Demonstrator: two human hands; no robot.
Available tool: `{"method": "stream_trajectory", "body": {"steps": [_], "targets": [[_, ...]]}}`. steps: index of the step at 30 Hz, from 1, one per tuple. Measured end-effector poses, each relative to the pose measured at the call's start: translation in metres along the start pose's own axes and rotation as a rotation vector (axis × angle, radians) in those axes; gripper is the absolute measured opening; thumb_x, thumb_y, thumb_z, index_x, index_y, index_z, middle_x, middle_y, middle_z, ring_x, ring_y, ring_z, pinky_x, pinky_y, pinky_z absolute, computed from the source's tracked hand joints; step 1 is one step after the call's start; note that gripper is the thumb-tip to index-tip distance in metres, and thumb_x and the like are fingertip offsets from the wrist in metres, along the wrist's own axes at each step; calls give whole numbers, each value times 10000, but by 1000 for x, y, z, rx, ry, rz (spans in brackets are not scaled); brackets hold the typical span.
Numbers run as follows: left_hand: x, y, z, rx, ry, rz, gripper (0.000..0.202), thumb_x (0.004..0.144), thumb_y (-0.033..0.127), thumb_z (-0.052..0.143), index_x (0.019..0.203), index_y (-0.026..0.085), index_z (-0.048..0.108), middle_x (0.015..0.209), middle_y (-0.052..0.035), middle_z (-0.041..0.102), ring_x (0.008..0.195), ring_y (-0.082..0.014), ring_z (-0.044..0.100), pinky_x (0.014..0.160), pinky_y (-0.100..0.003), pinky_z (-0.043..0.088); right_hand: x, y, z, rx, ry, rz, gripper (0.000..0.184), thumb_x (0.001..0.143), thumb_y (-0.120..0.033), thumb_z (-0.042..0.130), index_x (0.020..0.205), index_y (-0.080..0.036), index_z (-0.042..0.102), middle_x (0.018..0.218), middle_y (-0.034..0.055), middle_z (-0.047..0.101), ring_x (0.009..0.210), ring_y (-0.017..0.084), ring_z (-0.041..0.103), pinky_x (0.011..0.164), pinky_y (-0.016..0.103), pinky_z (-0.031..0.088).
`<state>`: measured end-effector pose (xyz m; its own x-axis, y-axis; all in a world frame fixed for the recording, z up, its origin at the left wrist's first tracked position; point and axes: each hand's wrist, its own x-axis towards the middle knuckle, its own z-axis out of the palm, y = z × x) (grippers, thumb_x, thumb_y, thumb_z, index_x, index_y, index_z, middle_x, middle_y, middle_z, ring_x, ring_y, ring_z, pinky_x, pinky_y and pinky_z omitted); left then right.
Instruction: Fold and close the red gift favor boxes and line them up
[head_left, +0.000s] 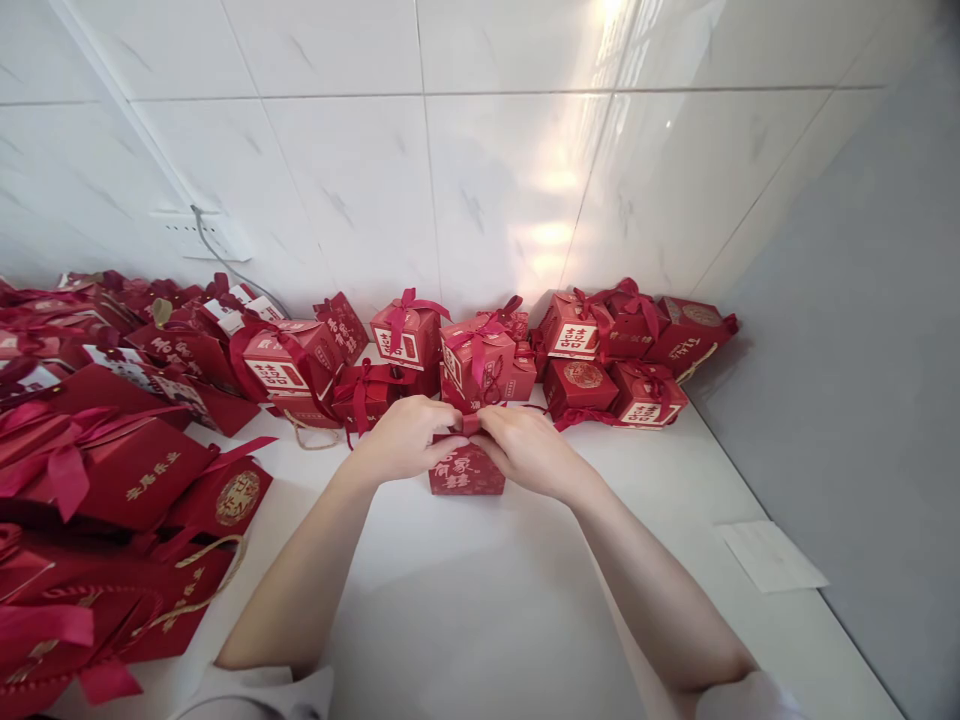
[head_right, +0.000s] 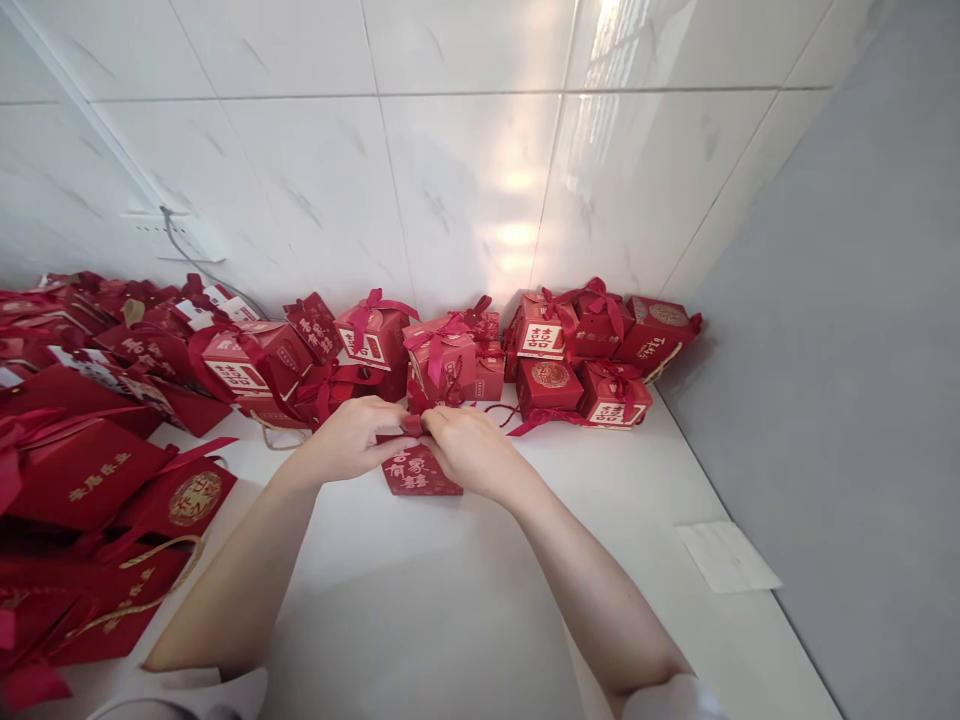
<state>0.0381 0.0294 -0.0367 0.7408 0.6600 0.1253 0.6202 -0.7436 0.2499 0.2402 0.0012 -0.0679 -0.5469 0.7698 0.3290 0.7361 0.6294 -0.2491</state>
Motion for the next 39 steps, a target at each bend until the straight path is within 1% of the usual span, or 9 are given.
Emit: {"method": "stream_trajectory", "body": {"steps": [7,11,14,17,21,24,26,31,39], "targets": [[-1,-2,0,-51,109,-55,237,920,324,481,811,185,638,732,-22,628,710,-171,556,713,-285,405,-2,4,-10,133,21,32,192,1004,-148,400,1067,-171,580,1032,66,675,858,194,618,734,288,407],[-1,-9,4,-129,68,-189,270,924,247,428,1075,224,650,1026,-31,691,873,-182,629,753,-282,442,-6,13,-14,200,-52,143,189,992,-228,462,1141,-221,578,1107,48,679,936,200,641,715,273,430],[-4,-12,4,-65,171,-387,376,897,279,482,1263,243,561,1260,-58,622,1012,-218,628,798,-310,457,-8,17,-13,111,-77,286,147,969,-330,513,1010,-212,592,975,48,701,818,209,649,611,270,389],[-9,-11,1,-63,149,-547,370,883,418,516,1193,240,610,1146,-68,690,974,-251,652,754,-323,460,-7,16,-11,25,-77,375,250,961,-372,509,789,-203,575,768,35,678,684,199,620,539,266,314],[-14,-4,-4,-224,-14,-419,439,855,568,509,1148,268,637,978,-53,733,856,-245,681,670,-284,454,-4,6,-14,284,-129,267,361,999,-355,436,718,-197,598,692,15,660,654,166,618,586,256,375],[-14,4,-5,-254,-122,-359,612,764,648,587,1268,301,551,1016,-51,721,859,-258,682,630,-265,435,-5,-1,-22,552,-186,89,319,1023,-265,382,887,-219,666,799,-9,695,732,141,638,682,239,435],[-13,9,-3,-222,-125,-365,693,723,654,626,1302,289,516,1026,-65,710,865,-273,677,623,-264,423,-6,-4,-27,576,-153,77,245,1008,-241,423,1007,-236,668,878,-12,705,776,144,640,710,241,448],[-13,12,-5,-264,-145,-297,270,872,405,497,1033,247,646,802,-11,685,646,-180,615,566,-245,381,-13,-3,-36,502,-46,124,190,992,-239,468,1023,-244,655,920,-14,701,798,151,634,711,250,452],[-15,-10,-13,-291,-210,-233,233,835,313,553,966,199,707,873,-31,689,740,-164,603,624,-225,411,-19,2,-49,493,63,173,195,957,-402,551,1047,-245,623,1061,8,669,928,168,619,745,256,472]]}}
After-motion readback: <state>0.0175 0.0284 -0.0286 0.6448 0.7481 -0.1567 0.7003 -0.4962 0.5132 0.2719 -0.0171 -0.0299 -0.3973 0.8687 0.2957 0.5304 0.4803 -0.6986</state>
